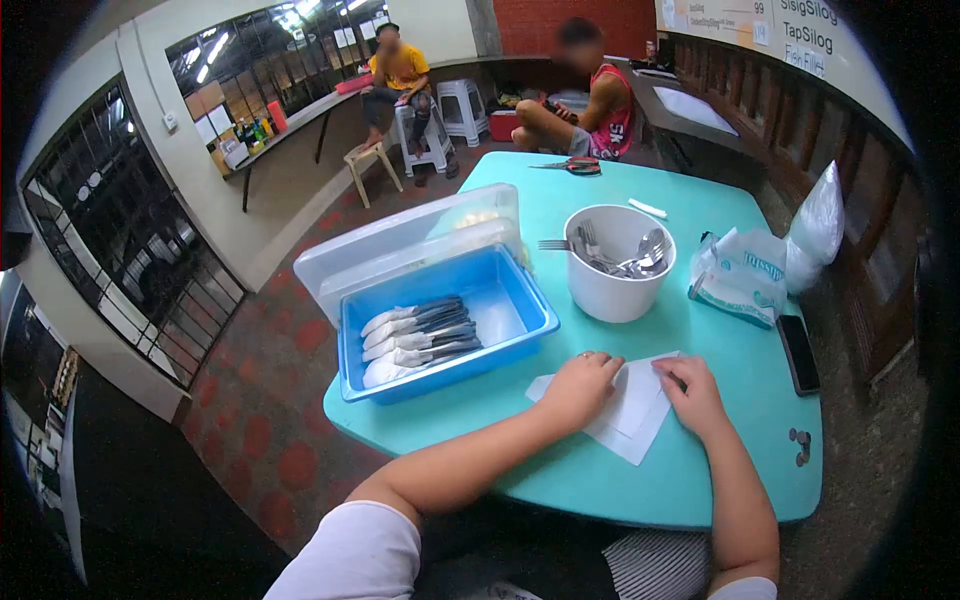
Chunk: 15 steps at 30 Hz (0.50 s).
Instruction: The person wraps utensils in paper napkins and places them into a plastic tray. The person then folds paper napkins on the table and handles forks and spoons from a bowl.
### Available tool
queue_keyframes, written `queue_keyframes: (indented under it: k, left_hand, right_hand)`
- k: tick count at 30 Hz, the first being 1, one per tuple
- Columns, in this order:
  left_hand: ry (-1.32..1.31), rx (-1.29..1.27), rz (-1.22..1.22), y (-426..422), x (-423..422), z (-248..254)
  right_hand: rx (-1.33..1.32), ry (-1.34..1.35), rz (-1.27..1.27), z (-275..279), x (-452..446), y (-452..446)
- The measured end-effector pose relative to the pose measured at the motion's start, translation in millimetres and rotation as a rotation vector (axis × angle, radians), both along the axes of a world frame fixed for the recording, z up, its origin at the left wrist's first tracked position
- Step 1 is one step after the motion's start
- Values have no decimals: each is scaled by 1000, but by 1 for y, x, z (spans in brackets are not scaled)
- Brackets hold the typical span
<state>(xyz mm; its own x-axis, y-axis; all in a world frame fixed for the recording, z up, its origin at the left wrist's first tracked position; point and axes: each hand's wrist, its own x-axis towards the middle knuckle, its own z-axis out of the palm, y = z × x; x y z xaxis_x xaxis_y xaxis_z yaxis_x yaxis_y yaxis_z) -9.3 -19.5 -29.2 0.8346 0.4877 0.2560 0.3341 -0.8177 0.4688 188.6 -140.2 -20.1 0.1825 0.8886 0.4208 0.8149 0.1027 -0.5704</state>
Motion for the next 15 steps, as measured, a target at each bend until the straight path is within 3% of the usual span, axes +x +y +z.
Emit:
queue_keyframes:
  k: [4,9,15]
  left_hand:
    - [119,-16,46,-4,-4,14]
    - [54,94,123,-9,-8,11]
    - [41,115,59,-2,-8,5]
  right_hand:
    - [-111,46,22,6,-2,-2]
    - [-182,68,67,14,-8,-6]
    - [59,21,125,7,-15,4]
